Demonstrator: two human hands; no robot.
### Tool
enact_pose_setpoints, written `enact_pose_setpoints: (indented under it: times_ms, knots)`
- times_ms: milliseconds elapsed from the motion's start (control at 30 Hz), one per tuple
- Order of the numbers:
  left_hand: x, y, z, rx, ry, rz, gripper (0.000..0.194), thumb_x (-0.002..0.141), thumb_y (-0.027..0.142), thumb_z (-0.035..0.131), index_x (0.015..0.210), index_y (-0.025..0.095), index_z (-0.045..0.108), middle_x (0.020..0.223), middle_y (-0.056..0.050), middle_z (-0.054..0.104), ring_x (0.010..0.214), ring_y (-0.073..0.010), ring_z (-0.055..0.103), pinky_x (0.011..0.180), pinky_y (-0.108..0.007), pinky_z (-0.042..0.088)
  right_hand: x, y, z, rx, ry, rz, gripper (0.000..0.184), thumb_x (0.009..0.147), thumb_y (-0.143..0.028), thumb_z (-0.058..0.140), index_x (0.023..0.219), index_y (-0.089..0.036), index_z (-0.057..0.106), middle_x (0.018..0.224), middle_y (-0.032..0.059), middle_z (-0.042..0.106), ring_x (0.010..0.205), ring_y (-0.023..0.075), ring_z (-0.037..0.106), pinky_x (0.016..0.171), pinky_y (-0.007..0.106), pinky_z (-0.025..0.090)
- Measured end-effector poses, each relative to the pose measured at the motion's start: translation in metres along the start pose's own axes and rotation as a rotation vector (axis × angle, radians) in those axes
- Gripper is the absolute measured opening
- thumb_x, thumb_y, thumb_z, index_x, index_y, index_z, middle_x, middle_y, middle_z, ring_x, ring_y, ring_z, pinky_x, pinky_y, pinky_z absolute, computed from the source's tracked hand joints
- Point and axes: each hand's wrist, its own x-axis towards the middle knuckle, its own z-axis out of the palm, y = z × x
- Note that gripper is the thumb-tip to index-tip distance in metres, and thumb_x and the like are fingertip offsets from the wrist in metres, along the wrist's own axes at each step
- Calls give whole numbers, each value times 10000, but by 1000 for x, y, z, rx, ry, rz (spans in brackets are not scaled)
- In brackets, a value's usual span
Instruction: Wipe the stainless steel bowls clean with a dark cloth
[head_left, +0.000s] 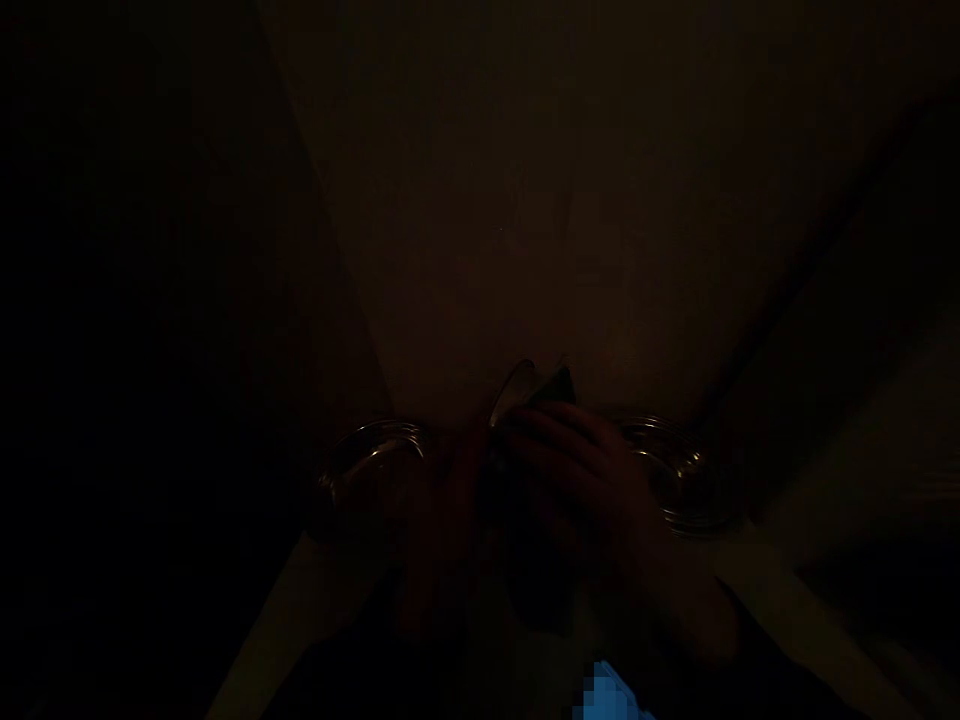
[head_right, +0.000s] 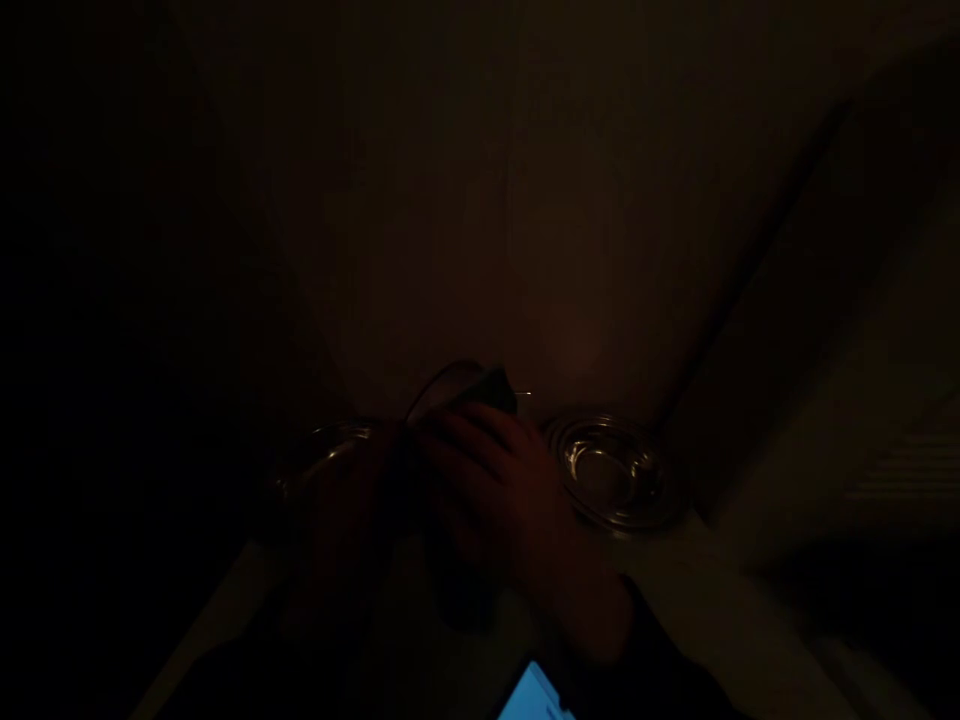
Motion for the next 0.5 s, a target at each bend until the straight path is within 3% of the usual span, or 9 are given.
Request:
enact_pose_setpoints:
  times_ms: [200, 267, 367, 500]
  knots:
    - [-3, -7, 3, -9, -168, 17, 308, 717, 446, 652, 731, 144, 712, 720, -53, 713, 664, -167, 654, 567, -234, 491, 3, 14, -8, 64, 41, 235, 314, 910, -194, 478, 1204, -163, 587, 1228, 105, 621, 1136, 216, 542, 958, 414, 461]
    - [-3, -8, 4, -34, -164, 9, 304, 726, 453, 643, 729, 157, 707, 720, -47, 712, 672, -170, 655, 567, -239, 494, 3, 11, -9, 38, 33, 205, 315, 897, -178, 490, 1193, -154, 594, 1223, 104, 626, 1139, 226, 533, 948, 422, 462]
    - [1, -11, 3, -66, -76, 21, 286, 728, 465, 634, 730, 186, 695, 749, -38, 712, 709, -180, 660, 579, -252, 505, 2, 1, -4, -4, 5, 50, 320, 852, -169, 543, 1164, -150, 611, 1223, 92, 631, 1168, 262, 495, 910, 447, 466]
    - [8, -19, -2, -48, 13, 62, 270, 738, 460, 629, 754, 198, 688, 779, -39, 704, 857, -210, 659, 663, -266, 513, 1, -12, 2, -21, -15, -88, 282, 833, -190, 565, 1105, -162, 637, 1203, 72, 647, 1132, 272, 517, 906, 478, 431]
